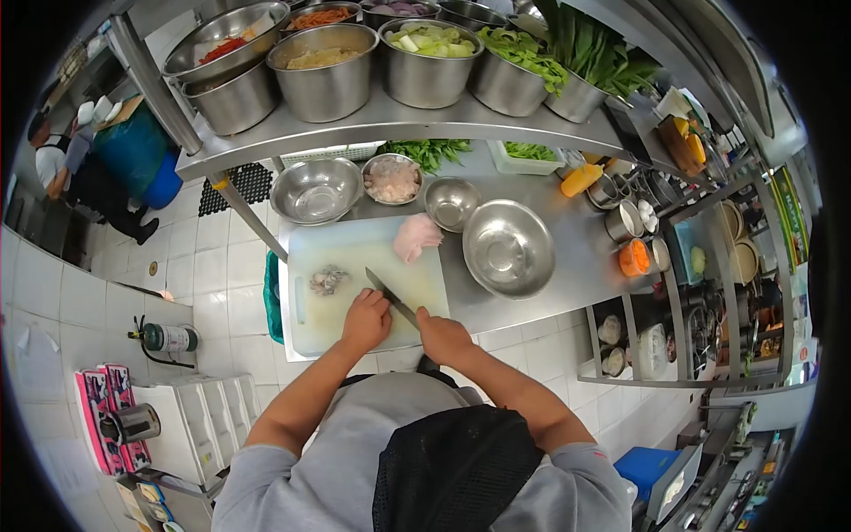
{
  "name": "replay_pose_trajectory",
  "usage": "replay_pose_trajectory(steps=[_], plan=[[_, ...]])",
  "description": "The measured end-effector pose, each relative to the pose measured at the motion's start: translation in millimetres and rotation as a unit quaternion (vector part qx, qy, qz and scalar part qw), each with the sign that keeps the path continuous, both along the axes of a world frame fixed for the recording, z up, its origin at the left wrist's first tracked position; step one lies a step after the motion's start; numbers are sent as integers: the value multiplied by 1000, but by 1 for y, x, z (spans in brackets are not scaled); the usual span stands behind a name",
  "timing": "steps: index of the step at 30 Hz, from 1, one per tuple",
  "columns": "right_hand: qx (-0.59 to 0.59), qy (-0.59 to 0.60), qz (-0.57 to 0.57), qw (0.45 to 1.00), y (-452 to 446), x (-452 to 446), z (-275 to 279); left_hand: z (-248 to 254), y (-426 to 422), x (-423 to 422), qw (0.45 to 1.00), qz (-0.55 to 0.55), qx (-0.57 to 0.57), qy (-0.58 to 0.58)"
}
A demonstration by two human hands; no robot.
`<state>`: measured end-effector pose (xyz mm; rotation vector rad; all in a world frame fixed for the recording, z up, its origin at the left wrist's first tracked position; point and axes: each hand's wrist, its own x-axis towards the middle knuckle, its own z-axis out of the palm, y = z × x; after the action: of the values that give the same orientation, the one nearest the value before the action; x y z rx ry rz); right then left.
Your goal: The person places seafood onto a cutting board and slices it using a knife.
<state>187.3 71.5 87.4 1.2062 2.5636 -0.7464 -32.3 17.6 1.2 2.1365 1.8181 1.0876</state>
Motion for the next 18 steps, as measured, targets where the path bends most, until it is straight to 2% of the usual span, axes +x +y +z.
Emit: replay_pose_trajectory(steps=[3, 6, 8, 10, 14, 16, 18], plan=[[12, -2, 20, 1000, 5, -2, 25, 6, 5, -9, 1000, -15, -25, 3], [-12, -24, 25, 999, -4, 3, 47, 2, 0, -10, 999, 17, -43, -9], [-32, -28, 4, 999, -9, 5, 39, -7, 1, -8, 1000, 18, 1, -5], [-47, -13, -7, 999, -17, 3, 5, -6, -1, -10, 1000, 5, -17, -19], [-9, -7, -7, 1000, 4, -20, -3, 4, 9, -18, 999, -2, -43, -32], [31, 12, 35, 999, 12, -15, 15, 8, -4, -20, 996, -10, -76, -34], [15, -7, 35, 999, 8, -13, 41, 16, -3, -22, 997, -6, -44, -70]])
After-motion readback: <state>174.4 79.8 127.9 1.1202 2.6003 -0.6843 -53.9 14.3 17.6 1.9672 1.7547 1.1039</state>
